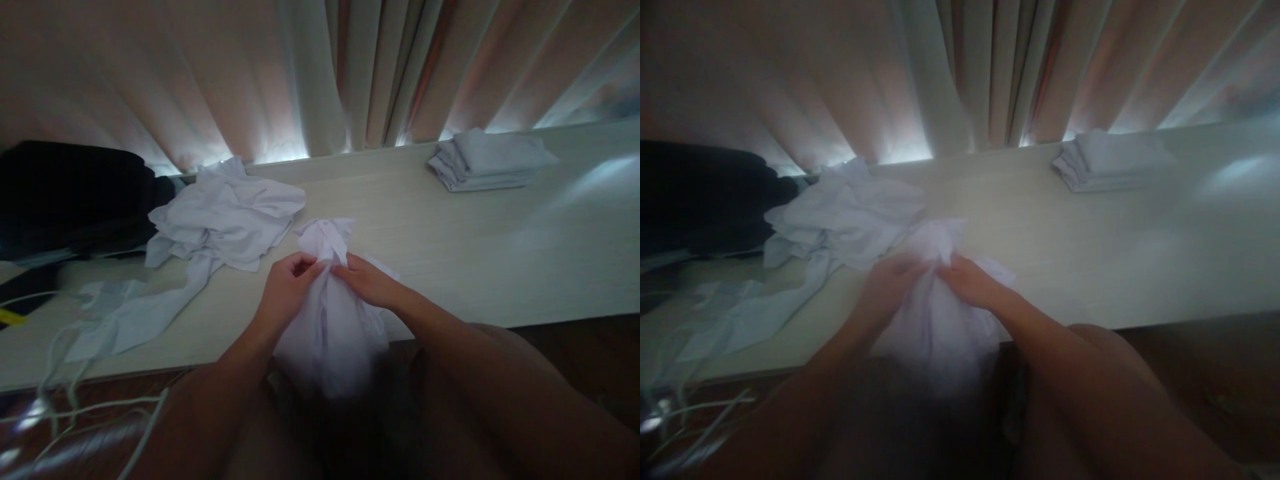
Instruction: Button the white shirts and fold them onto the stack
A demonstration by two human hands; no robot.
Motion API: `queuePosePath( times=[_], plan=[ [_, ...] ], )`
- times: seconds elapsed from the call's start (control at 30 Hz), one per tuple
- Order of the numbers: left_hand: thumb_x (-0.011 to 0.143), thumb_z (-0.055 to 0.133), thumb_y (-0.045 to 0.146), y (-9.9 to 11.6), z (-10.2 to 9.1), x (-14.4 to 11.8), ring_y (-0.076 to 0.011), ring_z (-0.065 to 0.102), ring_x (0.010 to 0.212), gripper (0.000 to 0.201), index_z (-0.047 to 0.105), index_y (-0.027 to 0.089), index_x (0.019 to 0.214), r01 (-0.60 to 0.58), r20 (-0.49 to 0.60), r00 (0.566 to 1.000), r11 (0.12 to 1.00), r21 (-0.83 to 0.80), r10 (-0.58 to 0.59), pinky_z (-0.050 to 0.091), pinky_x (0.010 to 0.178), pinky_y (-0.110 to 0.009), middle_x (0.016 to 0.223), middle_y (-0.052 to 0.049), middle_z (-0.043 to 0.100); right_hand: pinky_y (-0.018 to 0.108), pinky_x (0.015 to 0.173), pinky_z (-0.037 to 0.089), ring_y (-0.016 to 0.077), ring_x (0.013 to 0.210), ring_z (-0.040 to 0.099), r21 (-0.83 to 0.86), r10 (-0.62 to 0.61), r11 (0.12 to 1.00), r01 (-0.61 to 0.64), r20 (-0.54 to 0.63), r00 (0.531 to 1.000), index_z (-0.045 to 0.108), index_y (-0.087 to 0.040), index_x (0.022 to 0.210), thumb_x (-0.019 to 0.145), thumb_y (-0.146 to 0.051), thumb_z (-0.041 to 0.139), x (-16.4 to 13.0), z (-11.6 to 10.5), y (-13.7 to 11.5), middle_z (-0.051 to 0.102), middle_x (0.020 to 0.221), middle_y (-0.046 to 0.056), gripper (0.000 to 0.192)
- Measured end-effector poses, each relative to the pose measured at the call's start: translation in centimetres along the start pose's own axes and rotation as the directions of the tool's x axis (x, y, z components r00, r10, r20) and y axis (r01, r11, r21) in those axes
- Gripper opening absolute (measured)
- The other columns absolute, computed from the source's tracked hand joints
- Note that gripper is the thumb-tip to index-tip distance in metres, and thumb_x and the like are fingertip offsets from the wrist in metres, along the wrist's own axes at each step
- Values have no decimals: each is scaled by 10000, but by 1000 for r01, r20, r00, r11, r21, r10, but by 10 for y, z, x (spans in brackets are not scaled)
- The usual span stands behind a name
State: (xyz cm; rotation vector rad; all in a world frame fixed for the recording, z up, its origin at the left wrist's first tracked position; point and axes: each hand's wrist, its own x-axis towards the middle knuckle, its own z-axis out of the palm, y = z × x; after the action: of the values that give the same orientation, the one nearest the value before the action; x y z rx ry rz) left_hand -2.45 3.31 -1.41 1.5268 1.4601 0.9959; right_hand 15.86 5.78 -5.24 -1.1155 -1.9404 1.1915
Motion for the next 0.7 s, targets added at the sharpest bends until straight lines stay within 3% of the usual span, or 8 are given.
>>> queuePosePath(
  times=[0.1, 0.2, 0.4, 0.57, 0.63, 0.7],
  plan=[
    [817, 680, 320, 0, 0, 0, -125, 552, 620, 174, 663, 178, 719, 24, -69, 997, 999, -23, -26, 429, 583, -244, 692, 5, 650, 416, 890, 452, 291, 1000, 622, -253, 141, 955, -152, -60, 988, 542, -163, 1146, 971, -364, 422, -4, -2, -7, 661, 1144, 173, 292],
    [789, 710, 309, 2, 1, 0, -107, 495, 555, 192, 614, 174, 691, 116, -111, 986, 987, -109, -128, 382, 517, -229, 616, 23, 599, 348, 710, 429, 264, 794, 621, -356, 203, 898, -257, -184, 962, 464, -162, 1091, 969, -350, 402, -6, -3, -15, 665, 902, 136, 233],
    [726, 723, 250, 9, 3, 2, -108, 487, 533, 122, 655, 164, 672, 236, -87, 958, 926, -295, -272, 371, 512, -235, 600, 11, 612, 280, 623, 335, 197, 712, 576, -431, 107, 876, -215, -261, 959, 500, -191, 967, 977, -290, 416, -11, -5, -14, 627, 795, 55, 131],
    [689, 741, 277, 2, 5, 0, -154, 575, 630, 128, 743, 152, 715, 302, 22, 948, 879, -369, -316, 430, 572, -268, 692, -38, 686, 297, 665, 364, 183, 707, 568, -511, 7, 836, -201, -356, 935, 627, -184, 728, 935, -347, 563, -19, -13, -13, 649, 766, 54, 271],
    [698, 743, 296, -2, 5, 0, -148, 568, 630, 143, 745, 156, 726, 306, 30, 948, 876, -374, -318, 420, 563, -261, 681, -29, 671, 301, 681, 388, 179, 697, 581, -465, -22, 862, -201, -431, 902, 684, -190, 771, 886, -365, 646, -21, -16, -14, 666, 751, 39, 213],
    [717, 739, 317, -5, 4, -1, -141, 564, 640, 161, 731, 158, 738, 282, 23, 954, 873, -398, -298, 419, 566, -252, 678, -17, 655, 295, 666, 406, 167, 660, 590, -325, 31, 919, -225, -508, 861, 712, -198, 849, 842, -366, 697, -23, -17, -15, 678, 723, 17, 169]
  ],
)
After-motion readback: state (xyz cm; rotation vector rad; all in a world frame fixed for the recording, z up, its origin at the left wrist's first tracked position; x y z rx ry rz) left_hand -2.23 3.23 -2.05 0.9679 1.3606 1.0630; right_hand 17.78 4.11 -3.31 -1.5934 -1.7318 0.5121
